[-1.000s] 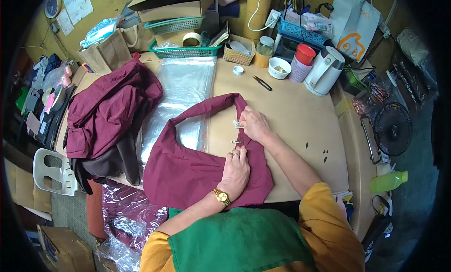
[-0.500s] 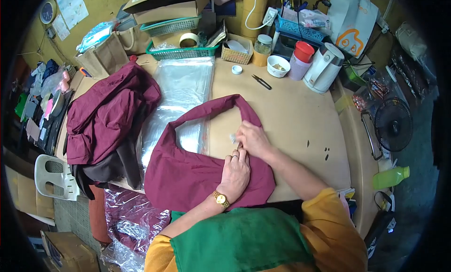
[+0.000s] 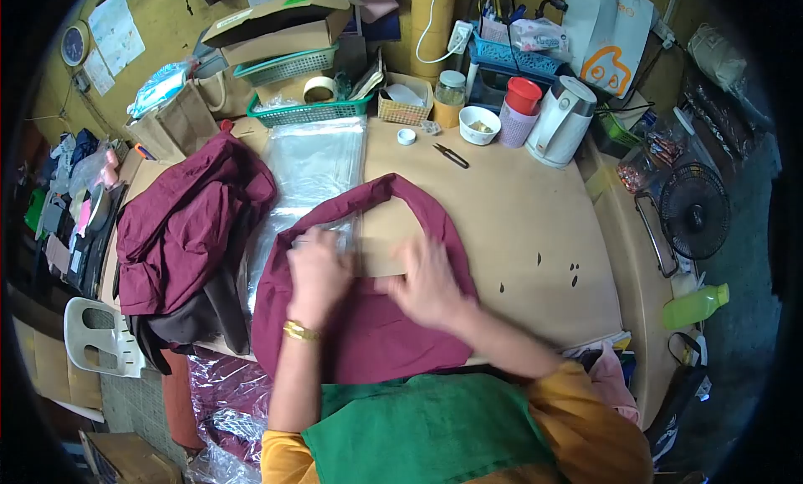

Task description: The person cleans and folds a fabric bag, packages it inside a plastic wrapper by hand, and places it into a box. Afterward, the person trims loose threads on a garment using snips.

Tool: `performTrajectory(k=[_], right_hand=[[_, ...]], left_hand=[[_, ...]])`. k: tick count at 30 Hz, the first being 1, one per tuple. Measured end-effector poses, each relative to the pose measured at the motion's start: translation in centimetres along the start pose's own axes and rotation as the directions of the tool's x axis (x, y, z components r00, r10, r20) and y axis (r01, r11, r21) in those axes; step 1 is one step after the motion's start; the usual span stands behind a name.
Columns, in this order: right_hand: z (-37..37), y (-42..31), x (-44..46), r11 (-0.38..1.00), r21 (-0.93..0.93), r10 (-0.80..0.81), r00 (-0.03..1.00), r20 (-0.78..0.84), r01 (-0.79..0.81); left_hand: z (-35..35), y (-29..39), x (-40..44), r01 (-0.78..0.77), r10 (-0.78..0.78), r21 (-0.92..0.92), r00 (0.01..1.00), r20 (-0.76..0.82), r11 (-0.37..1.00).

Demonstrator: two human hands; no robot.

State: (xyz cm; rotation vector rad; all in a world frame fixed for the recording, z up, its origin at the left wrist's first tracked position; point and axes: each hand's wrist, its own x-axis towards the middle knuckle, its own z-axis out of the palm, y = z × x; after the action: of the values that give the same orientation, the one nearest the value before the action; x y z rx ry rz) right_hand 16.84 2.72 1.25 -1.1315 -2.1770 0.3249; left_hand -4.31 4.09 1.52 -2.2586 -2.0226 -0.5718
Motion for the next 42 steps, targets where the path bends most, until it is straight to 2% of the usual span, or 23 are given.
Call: performTrajectory(k=[2,4,6,9,12,14,16,17,19,21,22,25,27,28,29,30,31,33,34,35,38,41,42], right_hand=[[0.8,-0.7,-3.6,0.993,-0.085,-0.075,0.995,0.069,0.081],[0.4,1.4,-6.0,0.970,-0.242,0.069,0.968,0.241,-0.009],[-0.1,3.7,-6.2,0.961,-0.277,0.111,0.940,0.322,-0.018],[-2.5,5.9,-5.3,0.929,-0.367,0.113,0.922,0.371,0.034],[-4.1,8.6,-5.5,0.900,-0.435,0.158,0.936,0.315,-0.005],[-5.9,7.2,-5.9,0.920,-0.390,0.196,0.903,0.382,-0.034],[-5.9,7.9,-7.5,0.932,-0.356,0.227,0.866,0.446,-0.061],[-6.1,9.5,-7.3,0.966,-0.232,0.213,0.867,0.449,-0.117],[-7.7,10.8,-8.1,0.977,-0.104,0.213,0.868,0.448,-0.186],[-11.3,10.1,-8.7,0.962,0.180,0.169,0.967,0.189,-0.203],[-12.7,9.2,-9.5,0.962,0.183,0.168,0.967,0.192,-0.204],[-14.4,7.2,-13.5,0.889,0.089,0.416,0.875,0.249,-0.448],[-13.1,8.6,-16.0,0.875,0.028,0.478,0.871,0.111,-0.484],[-12.2,9.6,-16.6,0.872,0.023,0.484,0.868,0.112,-0.489],[-11.1,10.7,-17.2,0.866,0.095,0.495,0.869,-0.016,-0.491],[-10.2,11.5,-17.6,0.860,0.170,0.504,0.851,-0.145,-0.480],[-9.3,12.1,-17.5,0.861,0.170,0.503,0.852,-0.147,-0.479],[-7.8,12.6,-16.4,0.775,0.416,0.598,0.766,-0.236,-0.476],[-7.6,11.1,-15.2,0.713,0.545,0.634,0.737,-0.234,-0.441],[-7.6,10.3,-14.5,0.715,0.545,0.631,0.739,-0.236,-0.437],[-7.5,9.0,-13.7,0.695,0.594,0.503,0.864,0.000,-0.405],[-7.1,11.2,-14.8,0.742,0.518,0.533,0.844,-0.070,-0.426],[-6.6,11.9,-15.2,0.634,0.645,0.597,0.800,-0.059,-0.426]], left_hand=[[1.8,-6.3,0.8,0.098,-0.086,0.121,0.991,-0.102,0.988],[4.0,-9.4,1.6,0.119,-0.097,0.138,0.983,-0.158,0.983],[4.8,-9.9,2.4,0.082,-0.099,-0.083,0.970,-0.224,0.993],[3.2,-5.4,2.6,-0.064,-0.017,-0.291,0.963,-0.268,0.954],[-0.8,1.9,-0.9,-0.216,0.197,-0.269,0.976,-0.097,0.939],[-1.4,3.9,-3.7,-0.263,0.305,-0.218,0.933,0.189,0.940],[1.4,1.4,-4.9,-0.247,0.272,-0.147,0.943,0.189,0.958],[2.3,-0.1,-5.0,-0.238,0.246,-0.069,0.956,0.161,0.969],[-0.8,-1.5,-4.9,-0.131,0.243,-0.313,0.904,0.351,0.941],[-5.7,-1.1,-6.2,-0.160,0.302,-0.347,0.863,0.406,0.924],[-7.0,-1.4,-7.2,-0.125,0.302,-0.371,0.831,0.467,0.920],[-6.7,-2.7,-10.9,-0.113,0.241,-0.267,0.823,0.515,0.957],[-5.7,-3.1,-12.3,-0.053,0.238,-0.391,0.865,0.442,0.919],[-3.6,-4.4,-13.1,0.001,0.193,-0.553,0.936,0.293,0.833],[-2.0,-5.1,-13.7,0.028,0.110,-0.698,0.982,0.152,0.715],[-1.5,-4.8,-13.7,-0.031,0.045,-0.577,0.999,0.011,0.816],[-1.4,-4.3,-13.6,-0.033,0.046,-0.576,0.999,0.008,0.816],[-1.2,-3.1,-13.2,0.270,-0.327,-0.866,0.936,0.132,0.421],[-0.6,-2.8,-12.9,0.248,-0.386,-0.923,0.914,0.123,0.294],[-0.9,-2.6,-12.6,0.243,-0.386,-0.924,0.915,0.118,0.295],[-1.5,-2.8,-12.5,0.233,-0.361,-0.914,0.927,0.105,0.332],[2.4,-6.4,-14.4,0.186,-0.364,-0.925,0.930,0.056,0.332],[3.0,-7.0,-14.9,0.221,-0.383,-0.903,0.921,0.070,0.367]])
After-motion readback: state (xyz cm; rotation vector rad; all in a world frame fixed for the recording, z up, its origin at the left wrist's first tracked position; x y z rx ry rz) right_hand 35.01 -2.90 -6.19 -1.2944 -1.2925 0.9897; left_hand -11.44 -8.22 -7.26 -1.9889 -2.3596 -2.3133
